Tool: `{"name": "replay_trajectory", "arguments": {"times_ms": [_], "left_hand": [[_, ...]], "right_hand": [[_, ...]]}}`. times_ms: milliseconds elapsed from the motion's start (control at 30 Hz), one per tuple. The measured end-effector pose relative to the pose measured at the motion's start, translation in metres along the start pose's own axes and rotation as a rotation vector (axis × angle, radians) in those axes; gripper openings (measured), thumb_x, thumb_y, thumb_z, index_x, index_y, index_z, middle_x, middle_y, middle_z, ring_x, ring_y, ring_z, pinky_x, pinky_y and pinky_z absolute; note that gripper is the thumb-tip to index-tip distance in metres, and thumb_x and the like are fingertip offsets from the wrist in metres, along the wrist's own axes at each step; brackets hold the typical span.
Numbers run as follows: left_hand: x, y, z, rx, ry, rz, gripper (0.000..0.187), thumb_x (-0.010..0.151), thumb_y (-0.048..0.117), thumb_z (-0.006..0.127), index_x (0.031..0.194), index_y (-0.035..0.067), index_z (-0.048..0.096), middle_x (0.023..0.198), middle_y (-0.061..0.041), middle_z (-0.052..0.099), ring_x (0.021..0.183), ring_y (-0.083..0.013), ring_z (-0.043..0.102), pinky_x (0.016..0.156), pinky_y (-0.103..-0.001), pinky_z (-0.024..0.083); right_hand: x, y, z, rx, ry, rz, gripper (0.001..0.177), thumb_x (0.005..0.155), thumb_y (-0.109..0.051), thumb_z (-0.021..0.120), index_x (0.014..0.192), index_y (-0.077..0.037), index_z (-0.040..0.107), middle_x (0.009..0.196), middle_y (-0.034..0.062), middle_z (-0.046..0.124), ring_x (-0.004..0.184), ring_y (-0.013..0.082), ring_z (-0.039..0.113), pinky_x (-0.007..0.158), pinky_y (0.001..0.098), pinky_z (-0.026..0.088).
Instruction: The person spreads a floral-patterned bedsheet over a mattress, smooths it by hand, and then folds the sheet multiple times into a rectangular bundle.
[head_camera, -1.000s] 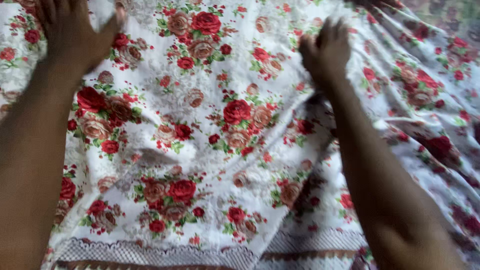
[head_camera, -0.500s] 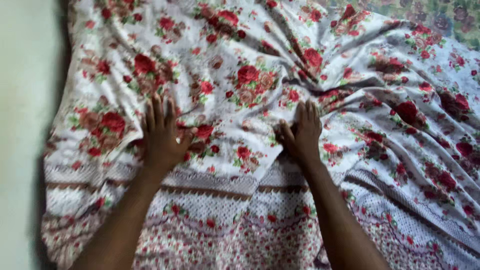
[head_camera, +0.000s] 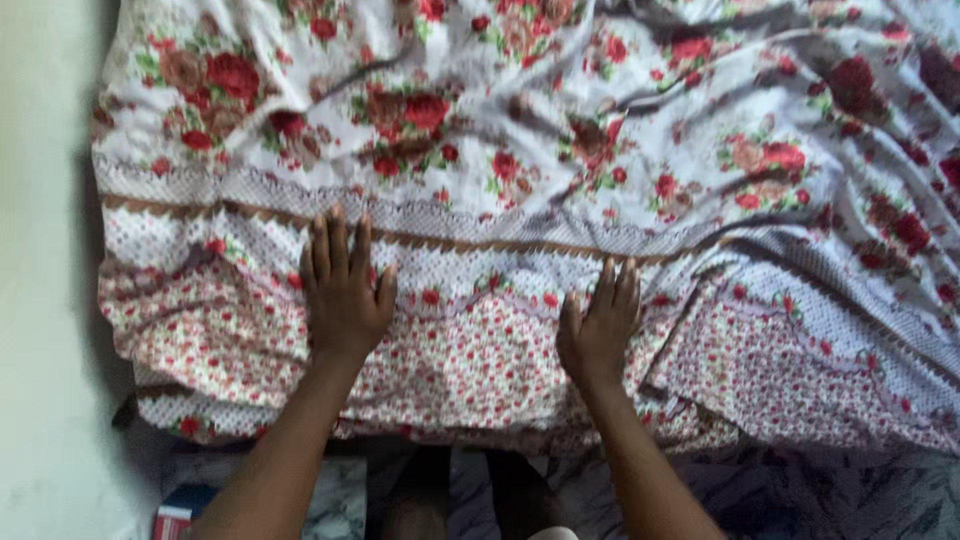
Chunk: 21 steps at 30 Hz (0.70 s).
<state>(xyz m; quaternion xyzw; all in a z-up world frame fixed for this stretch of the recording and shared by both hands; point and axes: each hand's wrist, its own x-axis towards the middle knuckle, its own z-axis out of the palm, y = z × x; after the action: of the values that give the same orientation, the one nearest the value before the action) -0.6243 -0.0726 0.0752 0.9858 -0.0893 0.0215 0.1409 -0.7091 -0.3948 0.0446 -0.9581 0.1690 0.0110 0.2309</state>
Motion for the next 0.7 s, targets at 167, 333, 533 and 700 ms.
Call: {"name": "replay_trajectory", "arguments": {"times_ms": [167, 333, 533, 700], "left_hand": [[-0.003, -0.003, 0.008, 0.047, 0.042, 0.016, 0.072, 0.103, 0.042, 0.054, 0.164, 0.007, 0.035, 0.170, -0.025, 0.024, 0.157, -0.0444, 0.020, 0.126, -0.057, 0.018], [-0.020, 0.001, 0.015, 0.044, 0.113, 0.005, 0.070, 0.108, 0.042, 0.054, 0.166, 0.009, 0.034, 0.171, -0.025, 0.023, 0.158, -0.0436, 0.020, 0.128, -0.058, 0.018], [-0.107, 0.034, 0.013, -0.055, 0.104, -0.119, 0.071, 0.106, 0.040, 0.056, 0.165, 0.007, 0.034, 0.170, -0.026, 0.023, 0.158, -0.0449, 0.017, 0.126, -0.059, 0.016], [-0.179, 0.063, 0.011, -0.061, 0.142, -0.127, 0.077, 0.102, 0.044, 0.060, 0.162, 0.005, 0.034, 0.168, -0.028, 0.023, 0.156, -0.0470, 0.020, 0.127, -0.060, 0.018]], "right_hand": [[0.000, 0.007, 0.020, 0.029, 0.111, -0.085, 0.076, 0.102, -0.038, 0.055, 0.162, -0.001, 0.027, 0.170, 0.0268, 0.019, 0.158, 0.0457, 0.017, 0.127, 0.0609, 0.014], [-0.006, 0.015, 0.024, 0.093, 0.126, -0.038, 0.075, 0.100, -0.036, 0.057, 0.161, -0.002, 0.030, 0.171, 0.0260, 0.019, 0.157, 0.0450, 0.017, 0.125, 0.0610, 0.012], [-0.032, 0.038, 0.008, 0.084, 0.032, -0.225, 0.069, 0.098, -0.040, 0.066, 0.151, -0.002, 0.042, 0.164, 0.0297, 0.025, 0.153, 0.0448, 0.023, 0.125, 0.0587, 0.021], [-0.116, 0.034, -0.017, 0.183, -0.149, -0.430, 0.072, 0.089, -0.037, 0.075, 0.146, -0.002, 0.048, 0.160, 0.0270, 0.030, 0.147, 0.0442, 0.028, 0.118, 0.0574, 0.024]]}}
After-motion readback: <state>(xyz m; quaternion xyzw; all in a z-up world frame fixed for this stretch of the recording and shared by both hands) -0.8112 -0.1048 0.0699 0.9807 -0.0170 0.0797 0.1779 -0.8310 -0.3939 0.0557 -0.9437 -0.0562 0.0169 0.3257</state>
